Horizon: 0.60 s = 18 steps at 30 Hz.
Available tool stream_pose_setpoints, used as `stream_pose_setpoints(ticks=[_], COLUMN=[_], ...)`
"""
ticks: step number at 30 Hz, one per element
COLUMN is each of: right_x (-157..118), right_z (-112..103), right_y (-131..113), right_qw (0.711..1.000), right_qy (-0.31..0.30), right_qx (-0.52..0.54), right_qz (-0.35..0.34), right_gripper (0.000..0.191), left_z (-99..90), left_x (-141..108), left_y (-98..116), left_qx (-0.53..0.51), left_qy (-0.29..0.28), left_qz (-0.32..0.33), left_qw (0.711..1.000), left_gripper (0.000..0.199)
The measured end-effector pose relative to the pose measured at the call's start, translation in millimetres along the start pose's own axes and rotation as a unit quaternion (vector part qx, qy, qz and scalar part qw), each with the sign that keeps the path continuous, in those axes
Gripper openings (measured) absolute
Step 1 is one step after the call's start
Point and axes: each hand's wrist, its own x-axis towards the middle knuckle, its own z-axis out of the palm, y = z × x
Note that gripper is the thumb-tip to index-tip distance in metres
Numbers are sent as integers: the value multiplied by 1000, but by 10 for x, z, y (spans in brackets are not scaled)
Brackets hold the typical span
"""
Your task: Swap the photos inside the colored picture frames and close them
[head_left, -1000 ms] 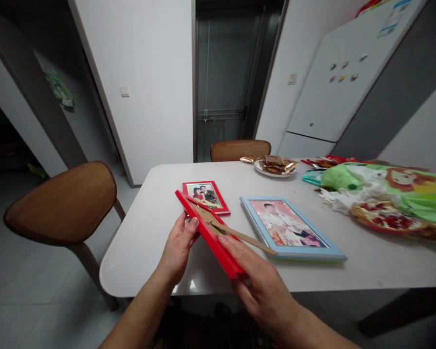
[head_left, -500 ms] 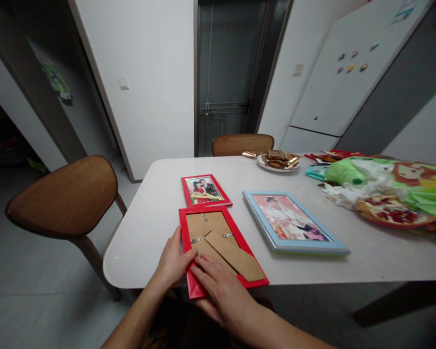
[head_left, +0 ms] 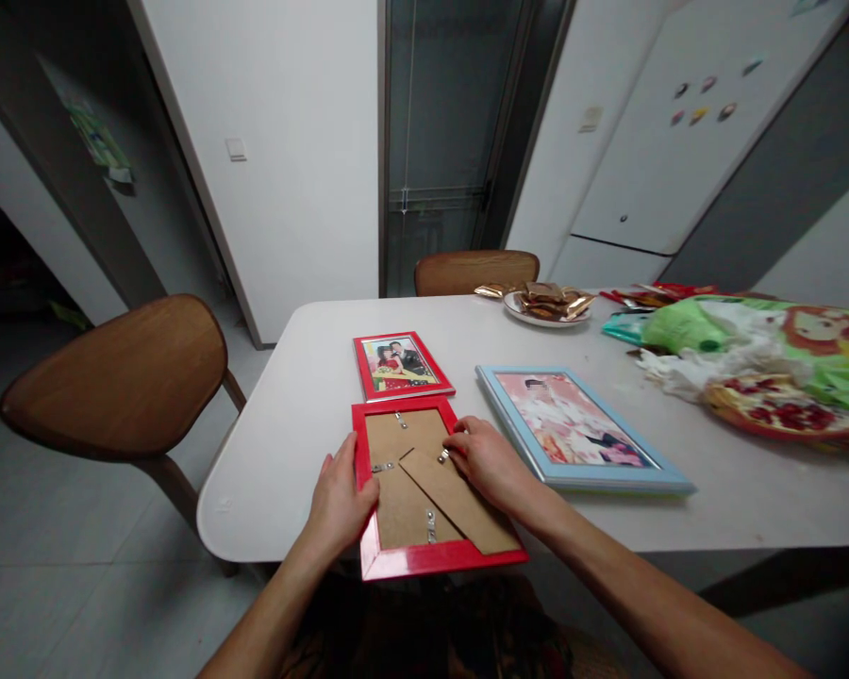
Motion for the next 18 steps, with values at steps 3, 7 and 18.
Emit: stream_pose_setpoints(ticks=[3,7,18], right_x=[10,28,330], right_z=[-18,-17,208], right_y=[-75,-329,-844], right_qw=[1000,999,996], right_qy=[11,24,-9], right_qx=[-21,-15,37], right_qz=[11,-26,-83], right_gripper=[23,21,20], left_z=[21,67,121], left_x=[39,55,62], left_y=[-18,-51,-114], left_qx=[-1,6,28], left_qy=[11,33,44], left_qz=[6,23,37], left_qw=[1000,999,998], left_gripper=[58,57,53])
